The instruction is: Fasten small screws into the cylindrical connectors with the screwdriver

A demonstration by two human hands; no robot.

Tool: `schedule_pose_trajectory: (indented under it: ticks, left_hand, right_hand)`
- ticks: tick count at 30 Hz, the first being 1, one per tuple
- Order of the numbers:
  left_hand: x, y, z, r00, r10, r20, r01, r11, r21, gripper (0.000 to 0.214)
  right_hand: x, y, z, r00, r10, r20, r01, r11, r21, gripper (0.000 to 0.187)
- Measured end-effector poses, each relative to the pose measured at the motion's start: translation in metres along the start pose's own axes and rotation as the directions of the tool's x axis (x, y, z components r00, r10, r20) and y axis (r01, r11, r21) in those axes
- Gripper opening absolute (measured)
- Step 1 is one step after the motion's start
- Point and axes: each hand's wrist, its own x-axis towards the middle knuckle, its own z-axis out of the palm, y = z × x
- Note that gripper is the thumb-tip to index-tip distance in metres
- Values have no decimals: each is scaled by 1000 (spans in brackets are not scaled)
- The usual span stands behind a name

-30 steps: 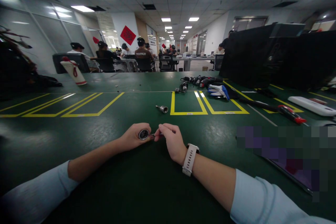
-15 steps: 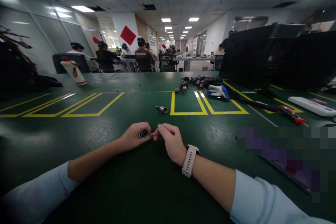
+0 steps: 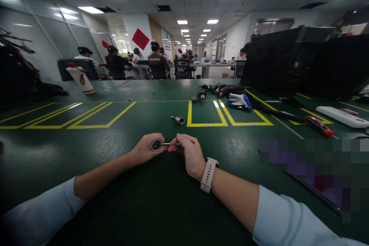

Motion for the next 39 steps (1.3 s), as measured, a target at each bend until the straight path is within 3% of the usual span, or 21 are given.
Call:
schedule_pose_trajectory:
  ticks: [5,14,23,39]
  left_hand:
    - [0,-1,0,1000,-12,-2,12,999,49,15]
    - [1,-1,1,999,9,-50,-11,999,-36,20]
    - [0,0,0,998,-10,-56,9,1000,-23,15]
    - [0,1,-1,1000,-8,-30,8,1000,13,16]
  right_hand:
    - [-3,-1,2,997,-71,3,71,989,-128,31]
    - [0,0,2,998,57,23,-58,997,46,29]
    - [-3,-2,4,998,-59,27,60,998,-30,30]
    - [-3,-1,4,995,-97,-13,95,989,-113,31]
